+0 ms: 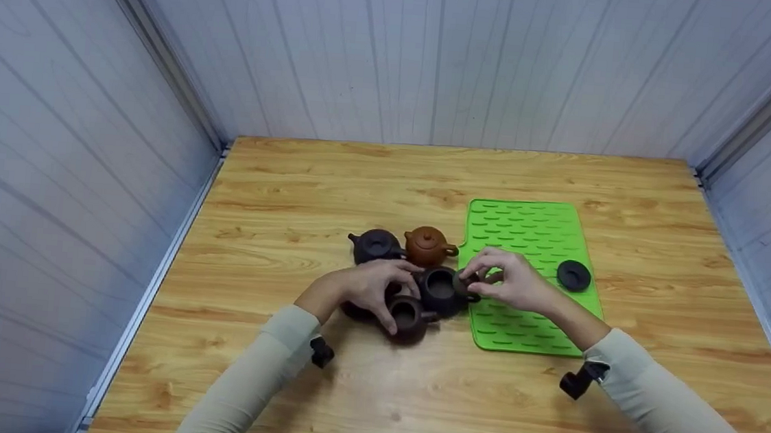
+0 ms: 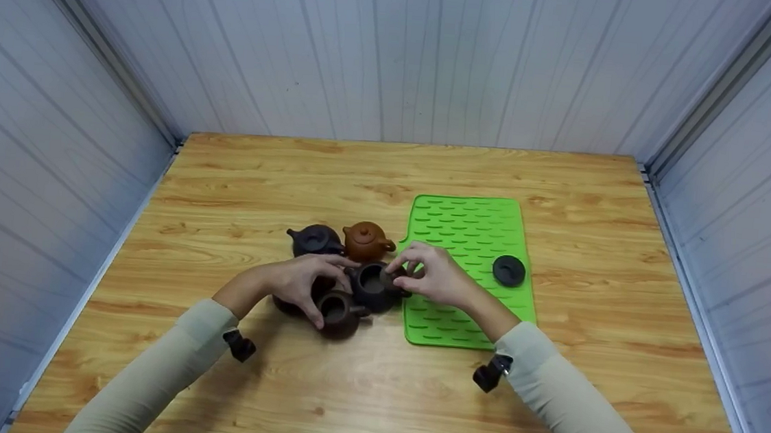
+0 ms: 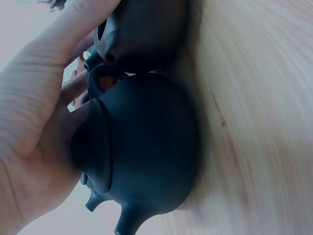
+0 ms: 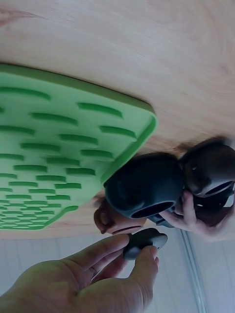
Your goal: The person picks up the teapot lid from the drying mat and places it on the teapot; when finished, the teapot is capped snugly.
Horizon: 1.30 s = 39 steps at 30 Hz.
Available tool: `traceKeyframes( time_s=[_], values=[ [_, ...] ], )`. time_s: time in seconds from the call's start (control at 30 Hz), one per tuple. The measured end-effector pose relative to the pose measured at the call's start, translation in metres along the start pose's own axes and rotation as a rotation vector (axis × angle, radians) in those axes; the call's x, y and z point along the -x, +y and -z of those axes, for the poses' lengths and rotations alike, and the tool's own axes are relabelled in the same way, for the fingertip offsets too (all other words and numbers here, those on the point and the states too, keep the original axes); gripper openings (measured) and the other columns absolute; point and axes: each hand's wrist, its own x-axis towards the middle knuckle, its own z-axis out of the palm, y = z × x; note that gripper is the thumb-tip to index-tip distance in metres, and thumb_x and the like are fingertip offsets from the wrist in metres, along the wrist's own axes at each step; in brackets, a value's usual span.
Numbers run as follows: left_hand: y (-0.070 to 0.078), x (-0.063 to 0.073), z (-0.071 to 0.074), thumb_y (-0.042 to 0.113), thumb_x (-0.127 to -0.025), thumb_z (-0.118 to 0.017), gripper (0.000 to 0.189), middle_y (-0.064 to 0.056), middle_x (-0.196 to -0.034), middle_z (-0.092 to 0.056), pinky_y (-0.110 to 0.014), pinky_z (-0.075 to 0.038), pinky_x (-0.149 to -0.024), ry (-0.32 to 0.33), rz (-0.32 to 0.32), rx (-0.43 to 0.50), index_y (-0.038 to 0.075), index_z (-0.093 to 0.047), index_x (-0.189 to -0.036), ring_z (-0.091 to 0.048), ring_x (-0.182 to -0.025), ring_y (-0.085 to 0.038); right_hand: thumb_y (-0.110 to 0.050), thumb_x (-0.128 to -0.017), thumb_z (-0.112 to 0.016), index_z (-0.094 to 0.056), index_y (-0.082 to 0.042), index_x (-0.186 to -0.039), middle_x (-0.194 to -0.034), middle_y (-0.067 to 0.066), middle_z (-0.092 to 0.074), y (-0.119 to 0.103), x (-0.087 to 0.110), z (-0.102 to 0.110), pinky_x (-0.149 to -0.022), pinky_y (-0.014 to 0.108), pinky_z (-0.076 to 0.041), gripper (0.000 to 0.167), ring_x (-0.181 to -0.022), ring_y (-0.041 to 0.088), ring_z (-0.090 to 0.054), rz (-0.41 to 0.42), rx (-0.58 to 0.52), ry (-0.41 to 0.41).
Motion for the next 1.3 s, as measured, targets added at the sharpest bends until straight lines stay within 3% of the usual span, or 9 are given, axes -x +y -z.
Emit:
traceKeyframes(
  time_s=[0.2, 0.43, 0.63, 0.9, 1.3],
  values=[
    [0.001, 0.002, 0.002, 0.034, -0.079, -0.105, 0.069, -0.016, -0.169, -0.055, -0.057, -0.04, -0.135, 0.0, -0.007, -0.033, 0.018, -0.078, -0.14, -0.051, -0.16, -0.039, -0.006, -0.103, -0.082, -0.085, -0.006, -0.118, -0.125, 0.02, -0.075, -0.008, -0.008, -0.007, -0.095, 0.037, -0.069, 0.016, -0.115, 0.017, -0.071, 0.015, -0.026, -0.021],
    [0.0, 0.003, 0.004, 0.027, -0.08, -0.105, 0.07, -0.005, -0.148, -0.074, -0.048, -0.051, -0.124, -0.047, -0.007, -0.027, 0.02, -0.076, -0.144, -0.067, -0.139, -0.028, -0.006, -0.103, -0.082, -0.085, -0.007, -0.116, -0.127, 0.018, -0.075, -0.016, -0.017, -0.015, -0.097, 0.039, -0.069, 0.014, -0.118, 0.017, -0.071, 0.035, -0.022, -0.026],
    [-0.001, 0.004, 0.005, 0.024, -0.081, -0.104, 0.07, -0.003, -0.145, -0.076, -0.047, -0.051, -0.123, -0.051, -0.003, 0.006, 0.019, -0.076, -0.144, -0.067, -0.137, -0.026, -0.005, -0.102, -0.082, -0.085, -0.006, -0.115, -0.125, 0.02, -0.076, -0.023, -0.025, -0.024, -0.093, 0.039, -0.069, 0.013, -0.115, 0.015, -0.071, 0.061, -0.043, -0.041],
    [-0.001, 0.005, 0.004, 0.025, -0.081, -0.104, 0.068, -0.002, -0.143, -0.078, -0.046, -0.051, -0.123, -0.037, -0.017, 0.005, 0.017, -0.077, -0.142, -0.068, -0.136, -0.025, -0.007, -0.102, -0.082, -0.085, -0.007, -0.116, -0.125, 0.018, -0.076, -0.028, -0.032, -0.037, -0.092, 0.025, -0.066, 0.014, -0.112, 0.019, -0.072, 0.117, -0.027, -0.058],
    [-0.004, 0.004, 0.002, 0.028, -0.081, -0.105, 0.063, -0.001, -0.138, -0.078, -0.045, -0.053, -0.12, -0.029, 0.022, -0.005, 0.019, -0.076, -0.137, -0.069, -0.13, -0.021, -0.007, -0.1, -0.084, -0.085, -0.007, -0.116, -0.125, 0.018, -0.077, -0.035, -0.041, -0.051, -0.092, 0.026, -0.066, 0.016, -0.109, 0.022, -0.072, 0.145, -0.025, -0.078]
  ],
)
